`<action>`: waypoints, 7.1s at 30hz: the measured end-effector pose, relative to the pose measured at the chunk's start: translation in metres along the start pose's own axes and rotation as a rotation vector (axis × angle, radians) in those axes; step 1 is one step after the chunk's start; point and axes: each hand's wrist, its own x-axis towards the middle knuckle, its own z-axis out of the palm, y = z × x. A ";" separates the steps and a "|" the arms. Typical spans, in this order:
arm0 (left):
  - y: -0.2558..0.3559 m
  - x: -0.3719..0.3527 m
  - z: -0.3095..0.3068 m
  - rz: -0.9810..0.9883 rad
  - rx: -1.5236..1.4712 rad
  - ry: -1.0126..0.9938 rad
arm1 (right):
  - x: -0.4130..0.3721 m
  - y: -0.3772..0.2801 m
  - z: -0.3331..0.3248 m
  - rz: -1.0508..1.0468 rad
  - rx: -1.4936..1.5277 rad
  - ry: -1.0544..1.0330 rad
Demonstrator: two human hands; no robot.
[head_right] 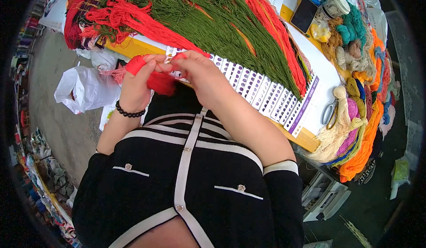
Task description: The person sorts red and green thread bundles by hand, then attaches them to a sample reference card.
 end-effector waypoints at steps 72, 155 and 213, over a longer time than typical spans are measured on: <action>0.008 -0.004 0.002 -0.294 -0.048 -0.369 | -0.008 0.001 0.009 0.026 -0.100 -0.057; 0.031 0.002 0.010 -0.008 0.252 -0.092 | -0.214 -0.210 -0.180 -0.931 -1.345 1.346; -0.059 0.079 0.054 -0.069 0.816 -0.191 | 0.001 -0.027 -0.105 0.112 -0.683 0.354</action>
